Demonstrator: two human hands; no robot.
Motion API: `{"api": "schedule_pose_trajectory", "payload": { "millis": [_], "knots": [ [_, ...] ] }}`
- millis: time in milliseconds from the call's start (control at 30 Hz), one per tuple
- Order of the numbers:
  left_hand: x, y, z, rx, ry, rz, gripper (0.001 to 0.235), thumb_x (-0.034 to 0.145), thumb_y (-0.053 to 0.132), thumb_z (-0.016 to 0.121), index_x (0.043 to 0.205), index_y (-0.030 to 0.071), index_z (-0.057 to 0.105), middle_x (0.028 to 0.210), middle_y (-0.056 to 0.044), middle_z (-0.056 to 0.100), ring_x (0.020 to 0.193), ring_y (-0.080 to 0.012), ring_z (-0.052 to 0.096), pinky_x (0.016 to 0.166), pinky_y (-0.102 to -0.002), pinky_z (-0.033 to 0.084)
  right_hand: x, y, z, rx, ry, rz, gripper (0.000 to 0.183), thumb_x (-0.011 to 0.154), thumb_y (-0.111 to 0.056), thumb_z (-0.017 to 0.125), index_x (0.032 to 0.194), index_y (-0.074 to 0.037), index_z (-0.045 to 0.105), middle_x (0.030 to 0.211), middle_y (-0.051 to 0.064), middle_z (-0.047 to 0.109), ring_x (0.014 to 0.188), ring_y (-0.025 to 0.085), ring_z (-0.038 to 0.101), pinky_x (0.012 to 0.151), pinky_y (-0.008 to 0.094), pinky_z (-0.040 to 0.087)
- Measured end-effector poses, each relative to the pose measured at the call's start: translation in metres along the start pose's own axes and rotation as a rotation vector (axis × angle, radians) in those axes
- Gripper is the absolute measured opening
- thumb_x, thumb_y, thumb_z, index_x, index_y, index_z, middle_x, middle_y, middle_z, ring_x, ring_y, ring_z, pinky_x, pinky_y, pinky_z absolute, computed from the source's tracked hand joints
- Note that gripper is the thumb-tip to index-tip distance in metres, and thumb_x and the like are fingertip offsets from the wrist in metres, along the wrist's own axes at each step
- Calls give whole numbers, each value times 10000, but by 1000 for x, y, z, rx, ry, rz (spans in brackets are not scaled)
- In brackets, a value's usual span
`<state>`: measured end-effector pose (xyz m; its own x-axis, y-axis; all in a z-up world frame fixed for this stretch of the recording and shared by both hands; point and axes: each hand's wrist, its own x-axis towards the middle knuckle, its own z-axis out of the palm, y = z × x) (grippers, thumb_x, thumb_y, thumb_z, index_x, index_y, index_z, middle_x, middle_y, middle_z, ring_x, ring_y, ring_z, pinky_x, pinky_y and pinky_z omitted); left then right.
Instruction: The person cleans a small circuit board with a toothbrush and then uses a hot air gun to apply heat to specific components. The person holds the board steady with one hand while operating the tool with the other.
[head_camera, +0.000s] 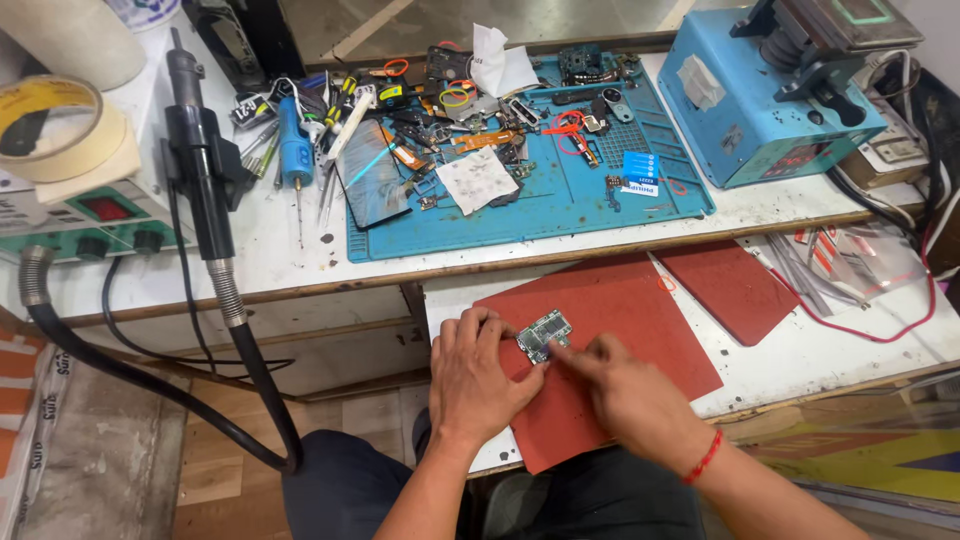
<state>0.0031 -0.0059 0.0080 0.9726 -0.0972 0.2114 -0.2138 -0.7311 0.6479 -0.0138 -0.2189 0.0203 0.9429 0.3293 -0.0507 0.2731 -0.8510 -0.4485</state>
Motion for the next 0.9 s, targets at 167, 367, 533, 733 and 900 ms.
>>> {"api": "schedule_pose_trajectory", "payload": {
  "millis": [167,367,533,733,900],
  "knots": [
    [-2,-2,1,1,44,41,464,666,378,878,989,99,694,1125,-43,582,1043,-286,518,924,-448,422,-3,0,-6,19,-74,21,682,834,-33,536,1480,-251,565,1124,136,599,737,395,683,649,483,568],
    [-1,-2,0,-16,30,18,475,658,366,893,1008,96,719,1121,-39,585,1040,-283,525,929,-446,428,-11,-5,-3,24,-49,17,654,824,-33,548,1443,-247,551,1053,124,616,781,378,690,665,483,573],
    [-3,-2,1,-27,26,2,455,674,379,886,1007,113,728,1130,-28,586,1064,-273,531,955,-440,431,-4,-3,-5,-40,-3,72,619,859,-30,517,1434,-254,565,1111,141,605,784,401,672,682,495,564],
    [-1,-1,-2,-36,37,18,457,655,378,895,1006,122,752,1142,-41,579,1062,-283,516,950,-451,412,2,-5,-5,-78,26,114,562,896,-84,525,1426,-266,569,1082,124,622,778,397,669,653,500,555],
    [0,2,-5,-57,1,-36,485,664,371,891,1052,126,733,1147,-20,592,1079,-264,521,972,-440,420,5,-6,-3,-24,-59,-12,593,887,-79,534,1449,-267,561,1086,123,617,768,391,680,644,491,558]
  ]
}}
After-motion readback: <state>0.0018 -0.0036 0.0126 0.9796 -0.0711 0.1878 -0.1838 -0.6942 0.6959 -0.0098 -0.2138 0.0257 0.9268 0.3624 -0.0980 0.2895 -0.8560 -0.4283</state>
